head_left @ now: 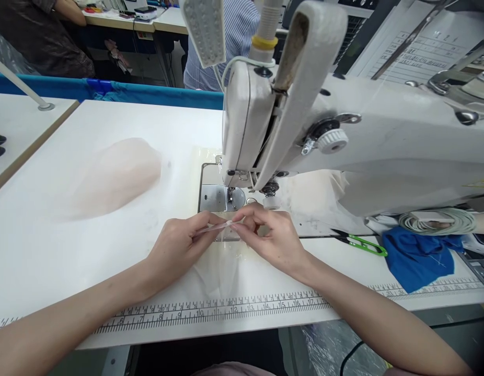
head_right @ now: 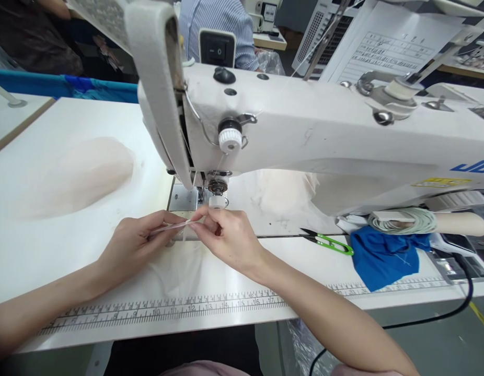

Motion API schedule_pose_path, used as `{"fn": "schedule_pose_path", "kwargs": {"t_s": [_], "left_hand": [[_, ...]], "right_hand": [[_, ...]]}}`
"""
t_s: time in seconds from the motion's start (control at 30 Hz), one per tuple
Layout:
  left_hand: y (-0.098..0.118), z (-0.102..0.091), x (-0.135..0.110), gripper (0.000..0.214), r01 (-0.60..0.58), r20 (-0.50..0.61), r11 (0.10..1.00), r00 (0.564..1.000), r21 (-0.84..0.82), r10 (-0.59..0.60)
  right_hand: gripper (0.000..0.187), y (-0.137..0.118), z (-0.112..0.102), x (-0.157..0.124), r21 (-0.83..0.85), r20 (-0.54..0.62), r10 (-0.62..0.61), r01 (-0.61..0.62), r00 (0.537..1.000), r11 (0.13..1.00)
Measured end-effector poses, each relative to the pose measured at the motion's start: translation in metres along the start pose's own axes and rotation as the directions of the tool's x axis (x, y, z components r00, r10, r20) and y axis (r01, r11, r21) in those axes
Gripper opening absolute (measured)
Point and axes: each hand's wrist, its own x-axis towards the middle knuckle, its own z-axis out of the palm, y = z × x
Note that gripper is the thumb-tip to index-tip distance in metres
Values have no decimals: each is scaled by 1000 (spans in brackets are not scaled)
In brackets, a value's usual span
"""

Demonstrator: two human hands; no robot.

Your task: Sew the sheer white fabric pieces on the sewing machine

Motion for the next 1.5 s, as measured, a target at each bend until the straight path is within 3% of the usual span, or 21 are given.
{"fn": "schedule_pose_path", "kwargs": {"t_s": [0.23, 0.43, 0.7, 1.03, 1.5], "left_hand": [[0, 1, 0, 15, -2, 10, 999, 1000, 39, 2], [-4, 3, 0, 12, -143, -5, 972, 989, 189, 146], [1, 1, 1, 19, -69, 81, 998, 994, 2, 69], [-1, 3, 0, 14, -87, 7, 996, 996, 4, 87], [-5, 4, -1, 18, -63, 21, 998, 998, -11, 63]], "right_hand": [[6, 1, 0, 1, 17, -5, -30, 31, 1000, 999], [7, -1, -2, 0, 10, 64, -68, 68, 996, 998], [5, -2, -1, -2, -8, 72, -65, 66, 995, 998], [4, -1, 0, -3, -35, 30, -66, 67, 997, 997], [11, -1, 0, -4, 9, 60, -73, 73, 996, 997]]}}
